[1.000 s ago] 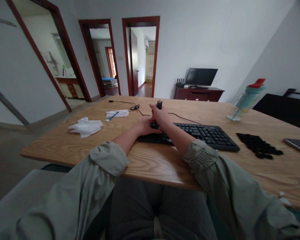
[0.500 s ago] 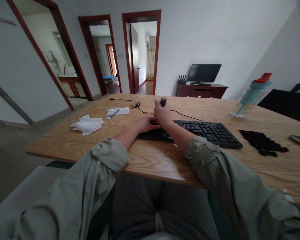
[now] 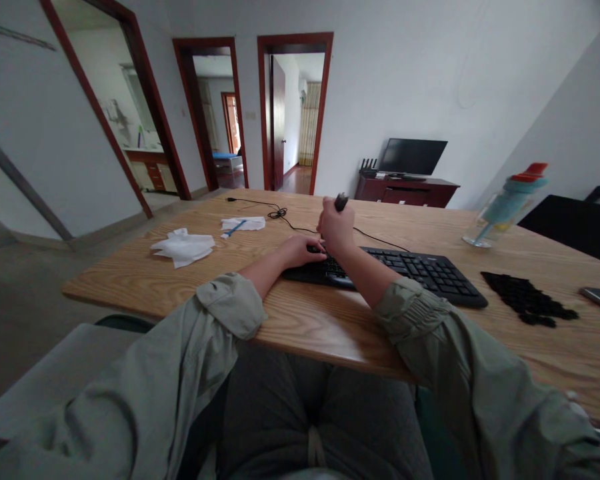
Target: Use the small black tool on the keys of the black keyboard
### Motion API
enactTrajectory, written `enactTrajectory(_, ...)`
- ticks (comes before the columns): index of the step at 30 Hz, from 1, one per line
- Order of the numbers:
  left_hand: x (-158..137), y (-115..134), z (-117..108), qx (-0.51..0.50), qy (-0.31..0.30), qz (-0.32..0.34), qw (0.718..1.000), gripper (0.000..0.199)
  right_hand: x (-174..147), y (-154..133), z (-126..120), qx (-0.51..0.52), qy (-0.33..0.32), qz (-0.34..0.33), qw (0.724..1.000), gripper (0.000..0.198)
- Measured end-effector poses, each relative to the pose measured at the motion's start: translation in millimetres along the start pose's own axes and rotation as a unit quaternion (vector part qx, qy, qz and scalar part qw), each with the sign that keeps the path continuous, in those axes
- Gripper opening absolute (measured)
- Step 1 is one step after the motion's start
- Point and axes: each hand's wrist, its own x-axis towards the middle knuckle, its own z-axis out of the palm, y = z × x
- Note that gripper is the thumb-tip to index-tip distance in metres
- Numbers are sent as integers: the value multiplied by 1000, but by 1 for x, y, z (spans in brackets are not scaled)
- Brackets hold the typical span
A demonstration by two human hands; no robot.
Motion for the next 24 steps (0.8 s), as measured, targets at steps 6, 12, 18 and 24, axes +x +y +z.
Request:
enactTrajectory(6,-1,-2,-1,-19,2,5,1000,31,14,-20,-5,39,4,-52,998,50)
enactTrajectory(12,-5,-2,-19,-93,101,-43,990,42,11,-34,-64,-22,-3,-142,990,43)
enactTrajectory(18,0,30,-17,-223,72,-34,972,49,-36,-22,-136,-263,-135,-196,935,33)
enactTrajectory(24,4,76,15,-339,-40,18,940,58,-69,-18,-148,-312,-202,-302,878,34)
